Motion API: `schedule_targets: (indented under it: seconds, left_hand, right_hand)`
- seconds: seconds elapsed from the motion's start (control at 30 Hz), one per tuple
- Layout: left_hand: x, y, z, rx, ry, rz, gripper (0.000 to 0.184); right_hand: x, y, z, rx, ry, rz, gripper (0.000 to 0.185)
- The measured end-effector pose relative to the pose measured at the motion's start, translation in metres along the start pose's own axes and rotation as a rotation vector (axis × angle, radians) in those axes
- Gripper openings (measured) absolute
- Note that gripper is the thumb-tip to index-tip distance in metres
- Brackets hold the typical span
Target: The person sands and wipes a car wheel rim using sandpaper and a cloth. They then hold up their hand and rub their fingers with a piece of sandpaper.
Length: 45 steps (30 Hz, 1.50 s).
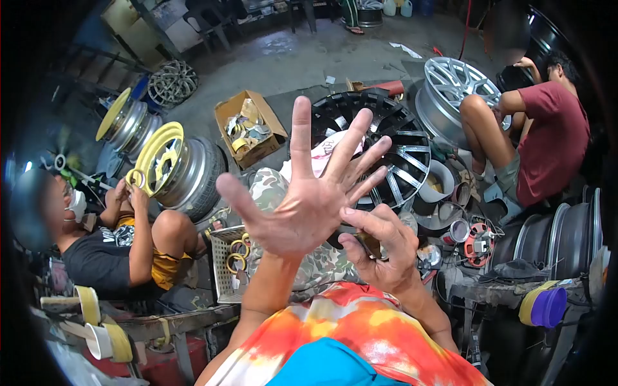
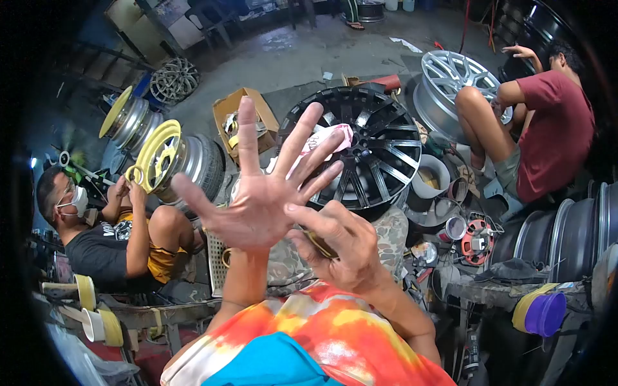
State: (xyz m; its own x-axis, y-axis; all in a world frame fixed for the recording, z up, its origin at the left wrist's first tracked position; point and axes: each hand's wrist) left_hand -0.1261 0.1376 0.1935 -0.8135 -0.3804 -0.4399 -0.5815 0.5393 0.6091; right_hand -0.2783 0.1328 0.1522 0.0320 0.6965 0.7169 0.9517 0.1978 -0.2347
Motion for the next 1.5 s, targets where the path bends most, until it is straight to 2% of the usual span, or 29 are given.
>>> schedule_targets:
  seconds: [0.03, 0.07, 0.13, 0.17, 0.4, 0.57, 0.7, 0.73, 0.87, 1.03, 1.23, 1.5]
  left_hand:
    - [0.001, 0.006, 0.001, -0.146, 0.02, 0.203, 0.114]
    - [0.002, 0.002, 0.004, -0.08, 0.015, 0.21, 0.104]
    - [0.007, 0.001, 0.013, -0.103, 0.002, 0.262, 0.105]
    - [0.009, 0.002, 0.016, -0.135, -0.015, 0.322, 0.105]
    - [0.021, -0.026, 0.027, -0.266, -0.066, 0.405, 0.103]
    - [0.029, -0.076, 0.031, -0.393, -0.086, 0.497, 0.106]
    - [0.032, -0.121, 0.044, -0.477, -0.069, 0.58, 0.109]
    - [0.031, -0.127, 0.046, -0.513, -0.077, 0.57, 0.109]
    - [0.029, -0.149, 0.055, -0.6, -0.07, 0.526, 0.109]
    - [0.033, -0.167, 0.066, -0.744, -0.077, 0.47, 0.11]
    - [0.034, -0.168, 0.069, -0.751, -0.071, 0.481, 0.109]
    - [0.034, -0.157, 0.057, -0.685, -0.055, 0.479, 0.106]
  right_hand:
    - [0.004, 0.0, -0.001, -0.001, -0.012, -0.007, 0.035]
    - [0.007, -0.001, -0.002, 0.01, -0.062, 0.08, 0.043]
    - [0.002, 0.002, -0.004, -0.005, -0.174, 0.189, 0.059]
    - [-0.001, 0.002, 0.0, -0.008, -0.175, 0.186, 0.059]
    - [-0.027, 0.016, 0.019, 0.016, -0.031, 0.265, 0.053]
    - [-0.049, 0.035, 0.007, 0.107, 0.077, 0.371, 0.052]
    - [-0.075, 0.057, 0.006, 0.249, 0.23, 0.363, 0.041]
    - [-0.08, 0.063, 0.005, 0.255, 0.245, 0.356, 0.033]
    - [-0.099, 0.081, 0.004, 0.261, 0.251, 0.331, 0.025]
    - [-0.115, 0.091, -0.001, 0.302, 0.268, 0.309, 0.025]
    - [-0.121, 0.089, 0.003, 0.366, 0.314, 0.302, 0.031]
    - [-0.117, 0.082, 0.0, 0.329, 0.295, 0.284, 0.04]
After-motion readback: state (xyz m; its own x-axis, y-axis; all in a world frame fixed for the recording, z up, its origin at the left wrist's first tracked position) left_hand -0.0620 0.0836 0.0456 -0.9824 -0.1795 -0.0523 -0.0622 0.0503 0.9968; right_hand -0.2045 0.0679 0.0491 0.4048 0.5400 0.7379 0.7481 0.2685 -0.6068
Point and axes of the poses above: each hand's wrist, its own z-axis away from the middle knuckle, its own y-axis out of the palm, x = y × z, and after that the axes turned 11 degrees about y, right-handed
